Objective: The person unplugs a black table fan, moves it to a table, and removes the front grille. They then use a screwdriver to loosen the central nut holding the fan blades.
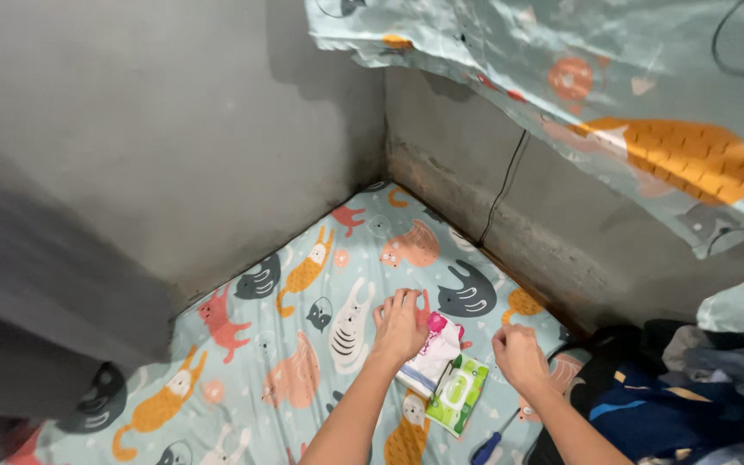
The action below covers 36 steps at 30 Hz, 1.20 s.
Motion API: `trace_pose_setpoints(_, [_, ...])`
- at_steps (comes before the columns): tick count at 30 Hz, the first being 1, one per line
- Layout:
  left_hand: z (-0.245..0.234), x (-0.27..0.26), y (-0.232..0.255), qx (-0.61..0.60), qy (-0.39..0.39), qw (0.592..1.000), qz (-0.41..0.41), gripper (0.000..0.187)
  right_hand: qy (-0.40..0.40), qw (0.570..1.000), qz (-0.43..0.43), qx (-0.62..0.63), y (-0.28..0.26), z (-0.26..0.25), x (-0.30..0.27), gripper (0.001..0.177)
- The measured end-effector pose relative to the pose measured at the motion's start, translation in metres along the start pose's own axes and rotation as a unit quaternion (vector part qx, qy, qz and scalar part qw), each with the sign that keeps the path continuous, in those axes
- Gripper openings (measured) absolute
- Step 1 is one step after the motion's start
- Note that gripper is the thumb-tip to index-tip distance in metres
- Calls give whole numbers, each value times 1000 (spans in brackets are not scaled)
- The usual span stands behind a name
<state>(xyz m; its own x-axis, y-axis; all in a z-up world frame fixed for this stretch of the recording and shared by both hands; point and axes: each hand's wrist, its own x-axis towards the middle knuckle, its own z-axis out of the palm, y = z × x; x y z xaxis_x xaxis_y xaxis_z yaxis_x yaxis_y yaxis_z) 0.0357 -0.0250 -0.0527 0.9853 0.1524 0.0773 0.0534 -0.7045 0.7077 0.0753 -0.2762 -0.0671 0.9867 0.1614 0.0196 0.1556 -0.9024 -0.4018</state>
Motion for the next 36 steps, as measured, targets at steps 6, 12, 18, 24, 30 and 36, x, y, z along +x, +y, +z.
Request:
trace_pose_setpoints(6, [89,44,-27,30,-88,993,-69,91,-49,996,79,-12,86,82,24,15])
trace_pose_setpoints(12, [185,39,-82,60,-131,986,-83,94,-67,994,74,42,179,207,9,15])
trace_pose_setpoints(18, [274,24,-169,62,-174,973,-139,102,-137,975,168,37,244,351,5,32])
trace_pose_setpoints(24, [351,16,-260,51,-140,971,-184,108,-163,944,283,36,279,431,-5,93])
trace_pose_setpoints(30, [389,20,-303,-74,-163,961,-212,100,-141,936,300,120,288,461,4,109])
trace_pose_setpoints(36, [376,23,-302,-246,-157,868,-401,99,-33,862,450,232,289,465,11,118])
